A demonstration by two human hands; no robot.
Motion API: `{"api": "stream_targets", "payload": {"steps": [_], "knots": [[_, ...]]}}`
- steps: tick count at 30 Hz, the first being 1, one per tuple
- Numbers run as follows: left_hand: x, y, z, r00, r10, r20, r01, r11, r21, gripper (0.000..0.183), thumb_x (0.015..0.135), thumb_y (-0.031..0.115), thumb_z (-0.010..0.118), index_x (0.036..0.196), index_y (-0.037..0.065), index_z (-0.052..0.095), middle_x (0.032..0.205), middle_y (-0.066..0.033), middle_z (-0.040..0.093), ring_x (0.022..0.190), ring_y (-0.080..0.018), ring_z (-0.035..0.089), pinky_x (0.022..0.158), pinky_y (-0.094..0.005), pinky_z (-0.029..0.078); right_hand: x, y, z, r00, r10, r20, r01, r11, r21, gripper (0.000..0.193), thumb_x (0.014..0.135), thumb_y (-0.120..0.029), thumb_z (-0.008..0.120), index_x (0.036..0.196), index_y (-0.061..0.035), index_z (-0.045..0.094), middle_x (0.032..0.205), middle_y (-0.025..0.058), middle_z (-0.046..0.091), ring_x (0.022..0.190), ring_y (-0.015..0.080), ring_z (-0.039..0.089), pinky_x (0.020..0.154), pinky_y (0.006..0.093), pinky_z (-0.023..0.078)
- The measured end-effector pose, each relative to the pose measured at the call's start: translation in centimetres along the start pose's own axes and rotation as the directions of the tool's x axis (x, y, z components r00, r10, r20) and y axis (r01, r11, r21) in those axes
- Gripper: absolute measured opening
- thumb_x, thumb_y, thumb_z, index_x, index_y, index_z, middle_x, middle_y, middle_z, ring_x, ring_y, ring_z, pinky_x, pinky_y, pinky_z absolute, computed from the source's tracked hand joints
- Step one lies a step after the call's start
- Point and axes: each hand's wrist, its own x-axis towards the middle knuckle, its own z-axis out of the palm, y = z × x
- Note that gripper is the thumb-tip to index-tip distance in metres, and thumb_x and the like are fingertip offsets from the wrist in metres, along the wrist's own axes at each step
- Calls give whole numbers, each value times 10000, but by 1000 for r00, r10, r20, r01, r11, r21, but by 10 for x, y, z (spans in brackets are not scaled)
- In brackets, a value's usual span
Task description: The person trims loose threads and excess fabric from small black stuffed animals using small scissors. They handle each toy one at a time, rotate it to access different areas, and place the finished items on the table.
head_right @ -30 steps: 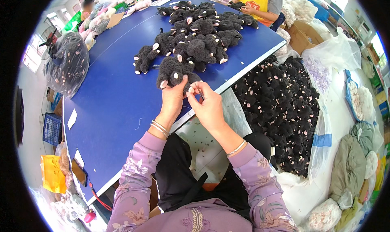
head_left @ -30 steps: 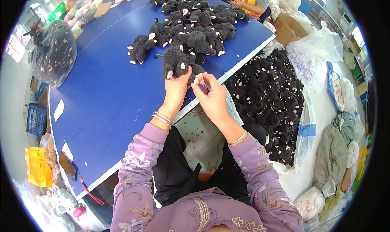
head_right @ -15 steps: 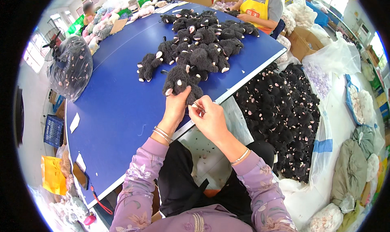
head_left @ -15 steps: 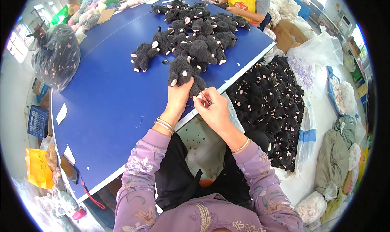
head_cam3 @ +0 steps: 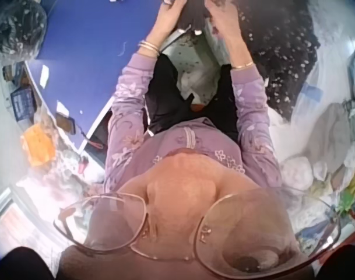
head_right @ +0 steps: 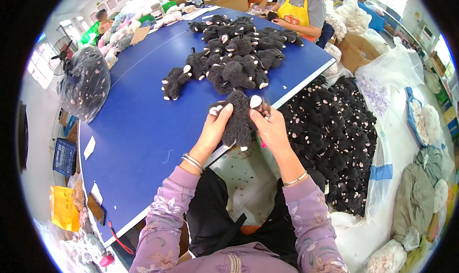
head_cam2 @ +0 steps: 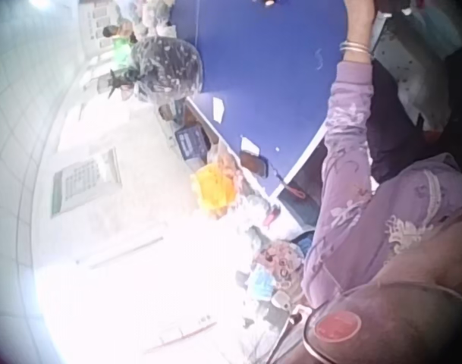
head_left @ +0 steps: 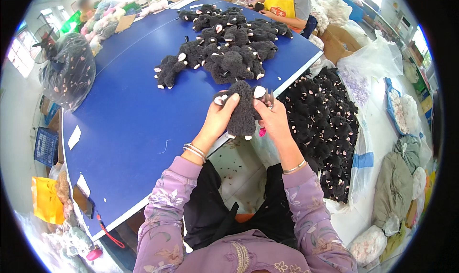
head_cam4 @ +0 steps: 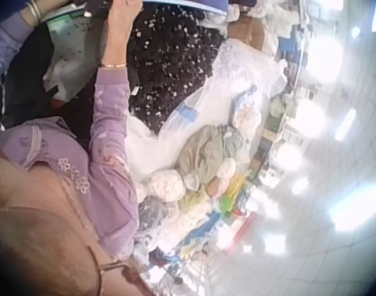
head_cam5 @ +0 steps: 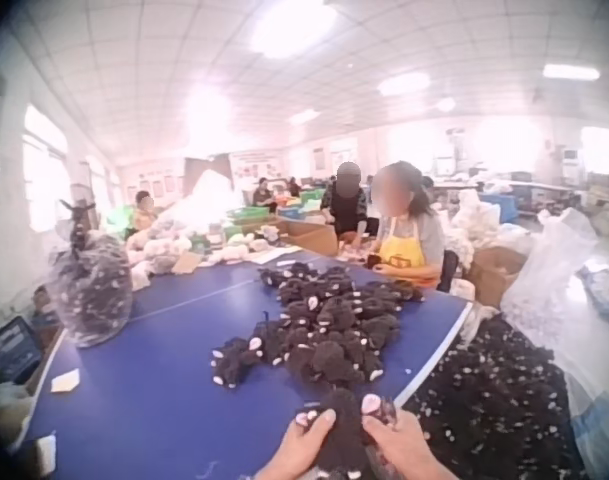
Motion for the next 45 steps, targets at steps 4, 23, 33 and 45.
{"api": "stream_targets", "payload": {"steps": [4,23,33,45], "knots": [[4,3,-11,979,-128,-155,152,977,152,301,943,281,578,907,-11,641,777,5,618,733,-62,539,662,-226,456,-3,-13,4,994,99,48,-102,993,67,156,862,-192,682,888,-63,599,691,-75,505,504,3,385,415,193,276],[51,4,-84,792,359,-493,-266,931,252,195,920,216,608,799,91,519,647,20,517,559,-64,472,495,-221,375,30,-30,-117,906,-140,-400,392,633,668,263,975,-308,423,896,-81,529,879,107,645,433,67,342,397,209,318],[65,9,-170,842,380,-382,221,403,888,408,797,231,644,1160,70,555,1136,-158,620,1070,-362,563,890,-415,458,18,-5,-25,998,66,5,-67,993,98,241,974,-224,489,891,-11,565,816,99,642,449,38,354,408,199,307],[-8,9,-34,998,-4,64,13,989,-149,335,881,45,437,1210,20,495,1003,-83,641,810,-128,634,660,-242,505,11,13,13,981,-99,166,101,995,-3,333,881,-174,665,1133,26,580,1003,35,637,883,67,542,779,239,462]]}}
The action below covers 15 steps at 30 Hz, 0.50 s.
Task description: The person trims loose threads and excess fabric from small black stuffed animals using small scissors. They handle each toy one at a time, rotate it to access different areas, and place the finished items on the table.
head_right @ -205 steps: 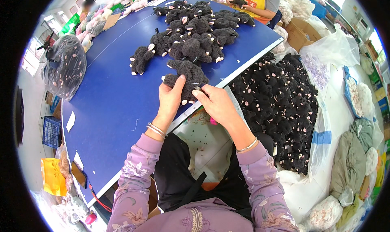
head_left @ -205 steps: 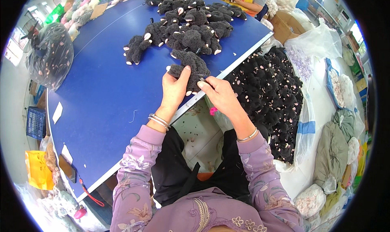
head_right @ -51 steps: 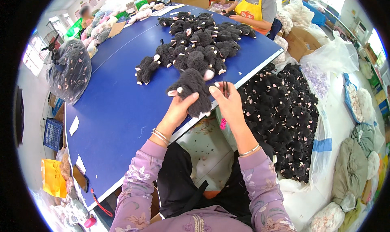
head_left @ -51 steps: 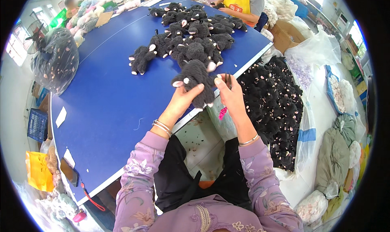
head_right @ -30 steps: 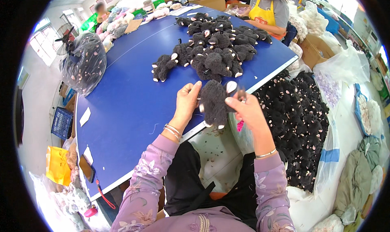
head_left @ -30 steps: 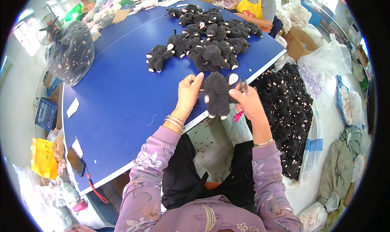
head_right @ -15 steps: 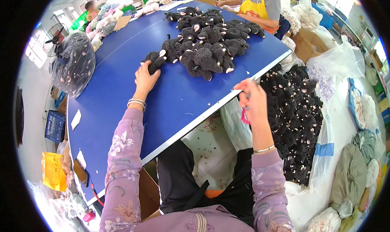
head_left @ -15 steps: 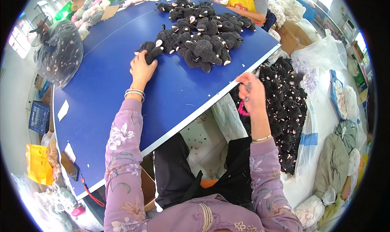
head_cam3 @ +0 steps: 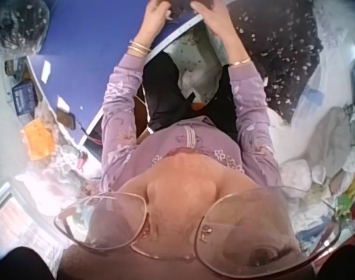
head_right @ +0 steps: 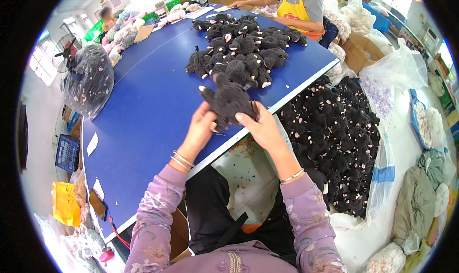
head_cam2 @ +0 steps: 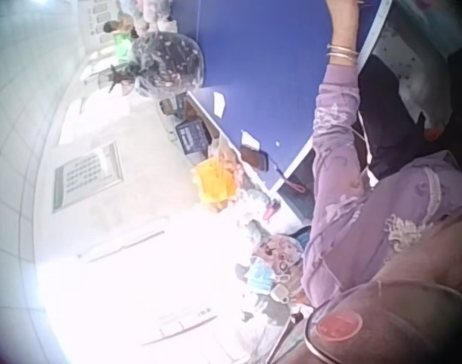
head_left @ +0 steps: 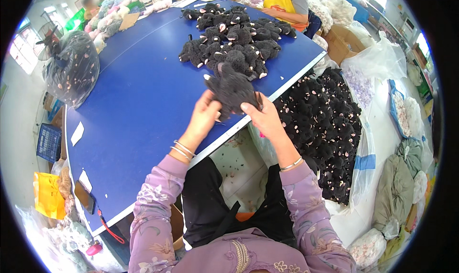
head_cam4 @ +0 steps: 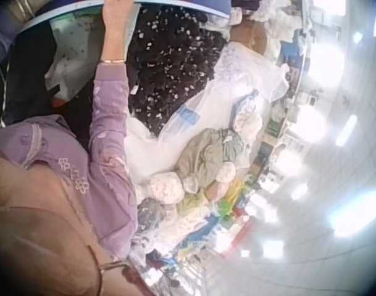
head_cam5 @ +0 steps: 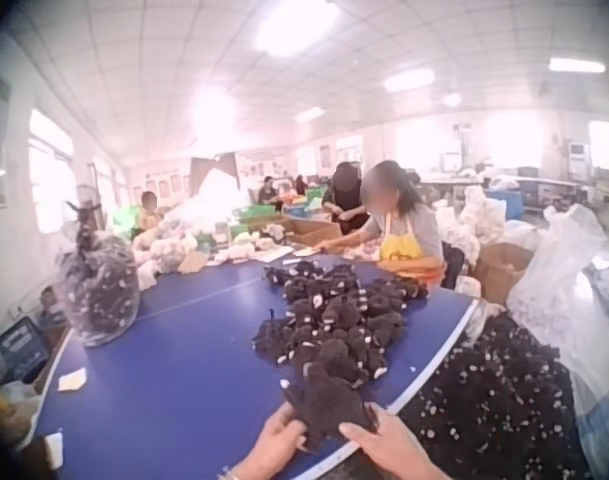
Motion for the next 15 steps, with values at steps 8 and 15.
{"api": "stream_targets", "payload": {"steps": [8,15], "knots": [[-4,-4,14,993,-41,112,30,995,96,356,900,164,612,1196,-26,554,1077,-46,634,958,-119,589,858,-282,482,-3,6,2,994,-58,89,64,996,-59,253,906,-131,641,1102,27,616,912,-15,640,781,47,543,705,224,469],[-3,-7,11,999,-4,-46,1,998,-63,290,915,157,619,1152,-10,605,1069,-52,658,949,-132,618,860,-291,500,-10,-12,11,996,86,-7,-87,993,-79,231,913,-197,638,974,25,642,786,1,618,701,70,550,647,248,476]]}}
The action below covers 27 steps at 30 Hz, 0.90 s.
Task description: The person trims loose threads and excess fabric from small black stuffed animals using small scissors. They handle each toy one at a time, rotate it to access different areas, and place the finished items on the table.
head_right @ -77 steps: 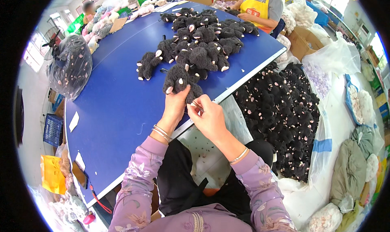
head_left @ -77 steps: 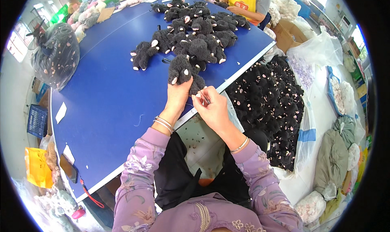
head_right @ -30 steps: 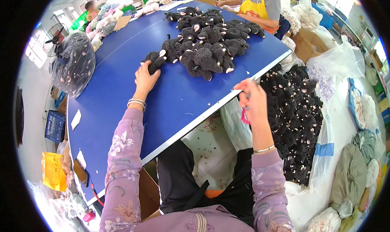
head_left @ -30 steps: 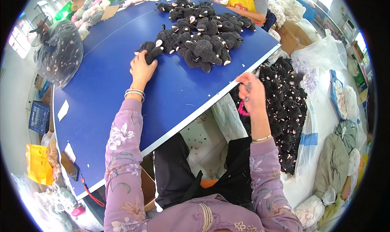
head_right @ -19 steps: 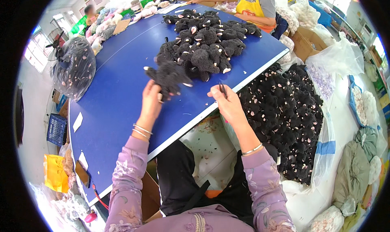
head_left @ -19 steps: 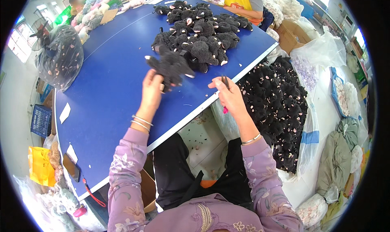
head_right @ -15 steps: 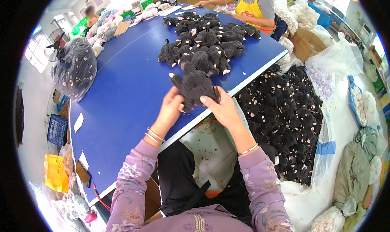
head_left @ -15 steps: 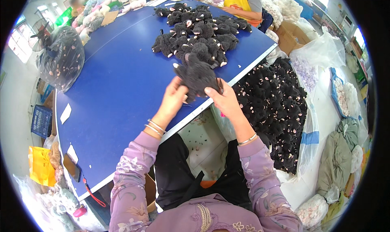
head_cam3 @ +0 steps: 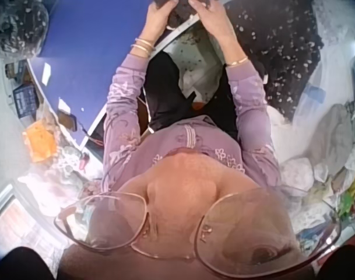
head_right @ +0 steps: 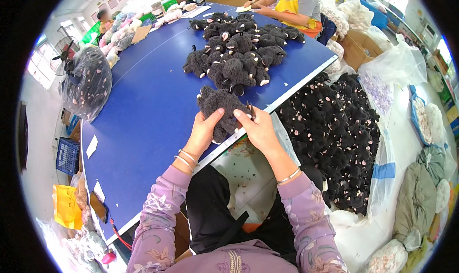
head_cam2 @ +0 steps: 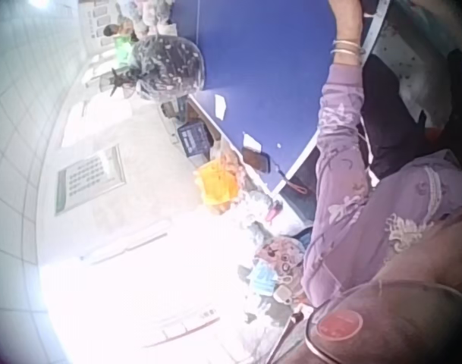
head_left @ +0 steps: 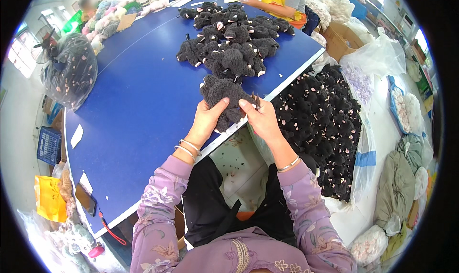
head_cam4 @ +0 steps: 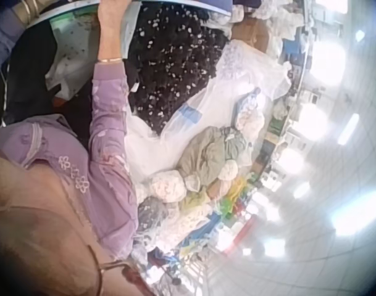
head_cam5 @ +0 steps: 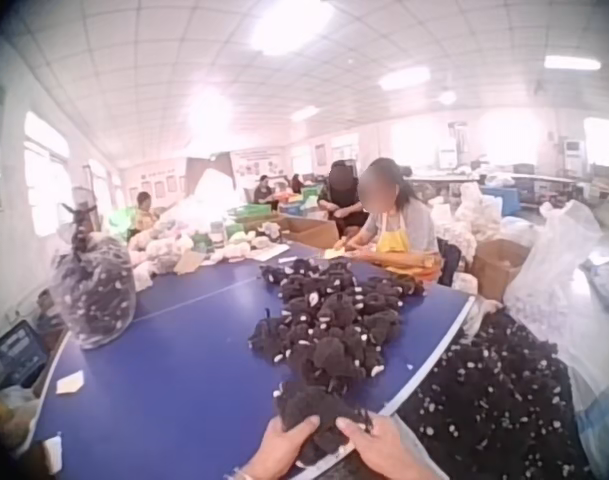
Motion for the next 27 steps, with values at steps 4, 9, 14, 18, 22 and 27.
{"api": "stream_targets", "payload": {"steps": [4,9,14,18,22,27], "knots": [[-3,6,4,999,28,17,-28,1000,11,296,928,178,609,1157,-10,603,1071,-46,657,949,-122,614,860,-285,497,4,9,0,988,-13,-152,22,998,60,202,906,-212,649,811,-39,608,674,-27,555,533,30,452,471,216,371],[-5,3,-1,999,6,45,-5,999,-36,334,967,262,551,1139,-20,603,1051,-43,657,910,-104,605,811,-270,498,8,10,0,988,-3,-155,42,968,249,255,892,-233,662,750,-44,569,570,-41,465,459,41,384,426,215,313],[-2,-3,-7,1000,-12,15,12,1000,-10,465,993,408,450,1140,-12,584,1042,-63,656,871,-116,615,758,-262,502,10,15,-4,991,48,-122,-15,966,259,253,883,-225,648,720,-51,565,548,-36,454,449,49,375,427,218,311],[1,-3,-7,999,-38,4,39,995,-88,477,985,415,459,1229,11,526,1105,-68,636,897,-119,616,698,-252,506,11,10,-10,991,90,-100,-68,977,204,241,897,-211,606,718,-56,562,557,-29,448,453,48,354,435,226,307],[-8,10,12,997,-76,32,78,993,-90,356,928,284,610,1180,44,539,910,-14,642,688,-50,579,497,-204,444,9,4,-9,976,124,-181,-81,970,229,229,892,-222,610,736,-61,568,594,-27,472,464,41,364,430,220,298],[-3,4,-5,977,-172,126,163,984,76,297,888,170,651,1124,18,553,960,-29,632,727,-67,595,540,-192,465,9,0,-14,934,53,-354,-1,989,146,171,893,-208,641,844,-51,592,678,-31,522,531,29,409,471,201,331]]}}
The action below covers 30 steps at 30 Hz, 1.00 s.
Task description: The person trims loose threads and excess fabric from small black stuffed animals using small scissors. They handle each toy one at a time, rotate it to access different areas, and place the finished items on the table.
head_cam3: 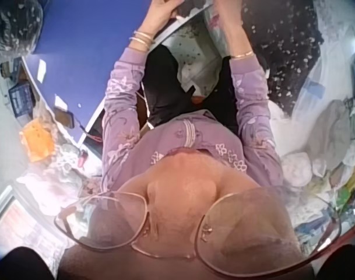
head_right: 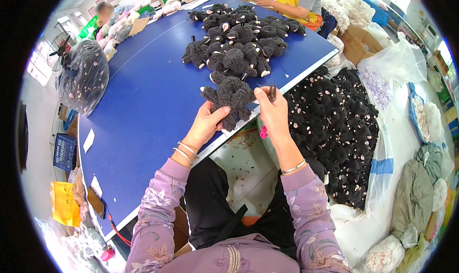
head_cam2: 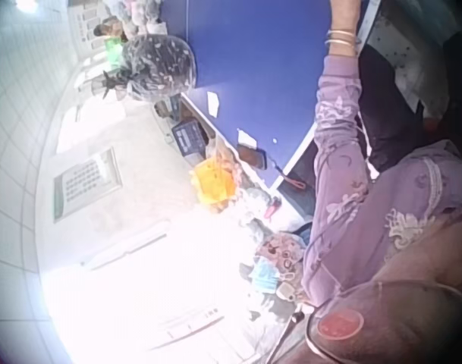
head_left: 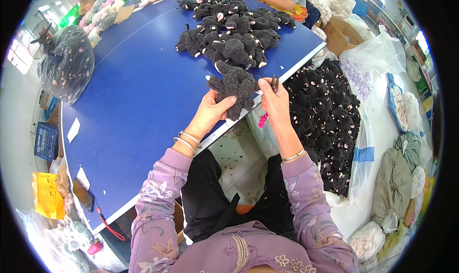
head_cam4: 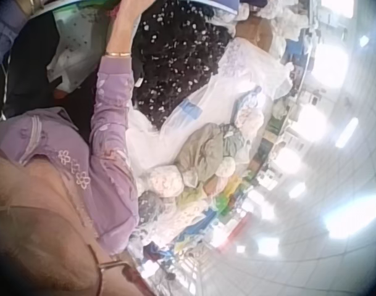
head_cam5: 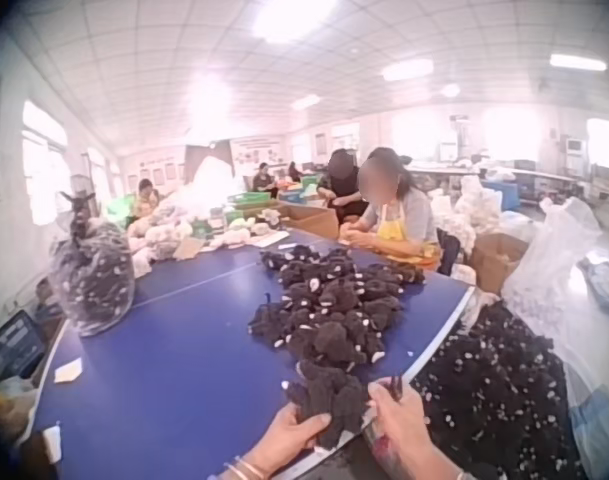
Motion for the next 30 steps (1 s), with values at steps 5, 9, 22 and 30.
{"api": "stream_targets", "payload": {"steps": [5,9,22,30], "knots": [[3,-6,12,933,300,-200,-286,953,97,309,855,104,682,1112,-6,550,1000,-55,645,872,-111,620,745,-257,523,-6,0,2,911,-413,5,409,899,-158,149,902,-147,645,939,-8,606,819,-41,577,639,1,437,579,162,372],[0,-4,15,950,278,-145,-240,942,235,321,850,76,674,1140,4,557,1046,-64,652,947,-113,601,833,-284,505,-14,-3,9,916,-364,171,387,914,-125,220,877,-114,662,1056,5,618,943,-11,633,643,-5,447,584,164,386],[-14,12,34,688,661,300,-571,239,785,429,681,62,692,1100,72,600,1036,-90,512,980,-283,479,865,-370,401,0,-2,0,943,66,327,-199,898,393,256,865,-92,647,1089,31,626,991,87,662,869,164,647,767,292,544],[-3,-1,14,995,36,90,-28,996,-89,400,889,190,659,1214,5,517,1096,-44,595,969,-118,562,835,-285,473,-3,-1,-1,938,16,348,-160,907,390,261,877,-73,636,1115,32,611,1045,92,657,915,173,640,829,316,531]]}}
